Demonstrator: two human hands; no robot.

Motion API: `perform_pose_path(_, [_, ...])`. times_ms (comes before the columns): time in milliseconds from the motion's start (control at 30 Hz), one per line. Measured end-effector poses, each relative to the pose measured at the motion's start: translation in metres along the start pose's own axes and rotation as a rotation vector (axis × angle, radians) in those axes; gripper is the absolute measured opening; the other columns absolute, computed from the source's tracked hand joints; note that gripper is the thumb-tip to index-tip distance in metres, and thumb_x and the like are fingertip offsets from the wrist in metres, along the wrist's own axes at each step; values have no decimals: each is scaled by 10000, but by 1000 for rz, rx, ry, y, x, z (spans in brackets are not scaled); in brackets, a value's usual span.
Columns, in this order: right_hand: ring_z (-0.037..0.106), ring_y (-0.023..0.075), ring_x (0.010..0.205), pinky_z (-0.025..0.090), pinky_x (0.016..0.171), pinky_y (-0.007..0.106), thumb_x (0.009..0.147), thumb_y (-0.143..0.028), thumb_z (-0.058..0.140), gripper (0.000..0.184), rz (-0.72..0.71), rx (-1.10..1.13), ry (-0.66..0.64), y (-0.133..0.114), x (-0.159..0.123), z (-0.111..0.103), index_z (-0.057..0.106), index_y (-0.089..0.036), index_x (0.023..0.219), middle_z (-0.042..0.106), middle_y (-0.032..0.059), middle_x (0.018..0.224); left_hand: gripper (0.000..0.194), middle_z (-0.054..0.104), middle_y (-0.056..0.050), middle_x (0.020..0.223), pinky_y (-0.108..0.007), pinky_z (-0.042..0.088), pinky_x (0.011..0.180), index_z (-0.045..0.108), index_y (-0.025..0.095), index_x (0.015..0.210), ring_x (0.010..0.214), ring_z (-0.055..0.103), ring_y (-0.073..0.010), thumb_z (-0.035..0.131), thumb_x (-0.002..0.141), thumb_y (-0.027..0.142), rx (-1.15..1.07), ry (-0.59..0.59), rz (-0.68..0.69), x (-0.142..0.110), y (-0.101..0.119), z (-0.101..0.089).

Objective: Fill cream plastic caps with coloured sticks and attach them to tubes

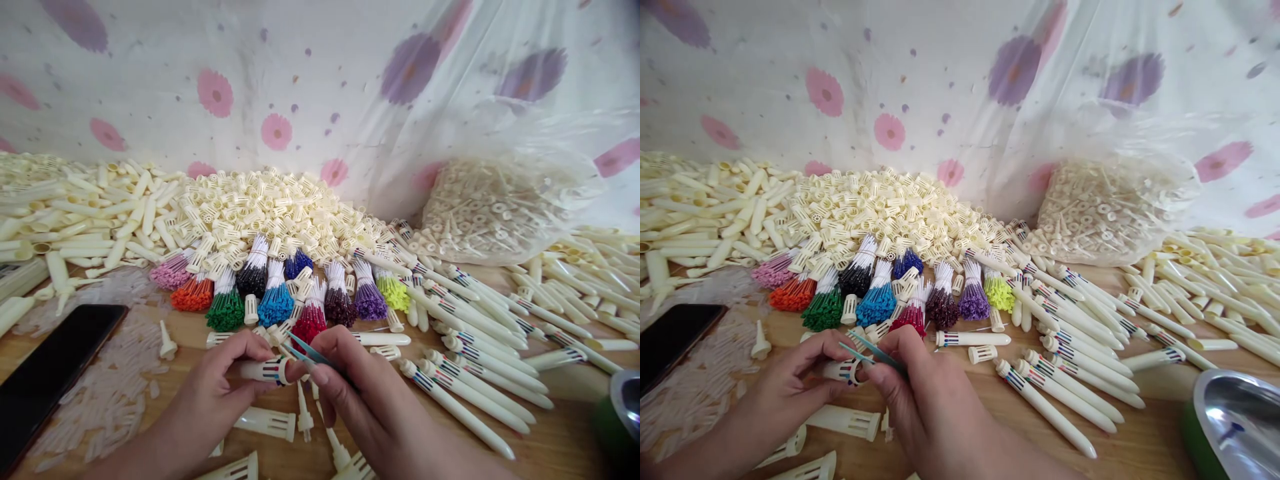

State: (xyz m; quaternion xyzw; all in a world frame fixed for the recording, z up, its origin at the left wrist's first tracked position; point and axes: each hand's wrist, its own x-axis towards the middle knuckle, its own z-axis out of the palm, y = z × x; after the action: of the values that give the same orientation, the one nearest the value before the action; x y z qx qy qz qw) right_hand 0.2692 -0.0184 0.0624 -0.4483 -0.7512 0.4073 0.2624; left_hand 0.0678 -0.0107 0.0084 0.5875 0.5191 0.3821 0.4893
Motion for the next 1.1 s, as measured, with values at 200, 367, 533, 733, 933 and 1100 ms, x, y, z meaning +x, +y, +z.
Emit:
perform_pose_path(200, [588,109,615,450,509,200,959,-423,309,276,19,346,13,12,7,8,444,-186,915,626,33,774,128,637,-5,765,-270,506,681,611,230,710,779,610,-198,666,637,141,32,62,39,2,0,-2])
perform_pose_path(367, [601,149,694,444,542,230,901,-303,467,150,9,-298,186,15,3,-21,538,-186,838,648,49,819,159,623,-6,753,-272,508,673,567,221,649,753,605,-197,688,594,134,-18,101,17,3,0,-5])
perform_pose_path(533, [632,201,612,424,536,279,795,-177,553,142,93,-1010,-188,25,0,-32,620,-160,671,670,67,673,195,600,12,706,-247,496,638,562,215,654,702,579,-173,743,596,259,-94,126,-31,6,4,-7])
perform_pose_path(733, [646,198,663,364,537,258,852,-235,531,155,252,-970,-148,30,16,-41,608,-179,730,692,47,740,318,569,32,621,-240,470,577,546,201,642,625,533,-156,786,550,389,-144,145,-142,10,5,-10])
perform_pose_path(933, [637,197,659,335,552,262,942,-350,389,208,433,-877,318,58,38,-64,517,-186,931,677,32,728,367,590,28,636,-254,481,596,572,207,651,655,552,-173,806,501,447,-139,170,-134,12,0,-7])
perform_pose_path(1100, [657,278,812,379,625,310,954,-363,307,300,595,-958,181,72,52,-63,509,-148,1009,693,134,865,394,601,18,650,-265,490,597,581,206,641,653,557,-181,803,491,495,-123,139,-133,11,2,-6])
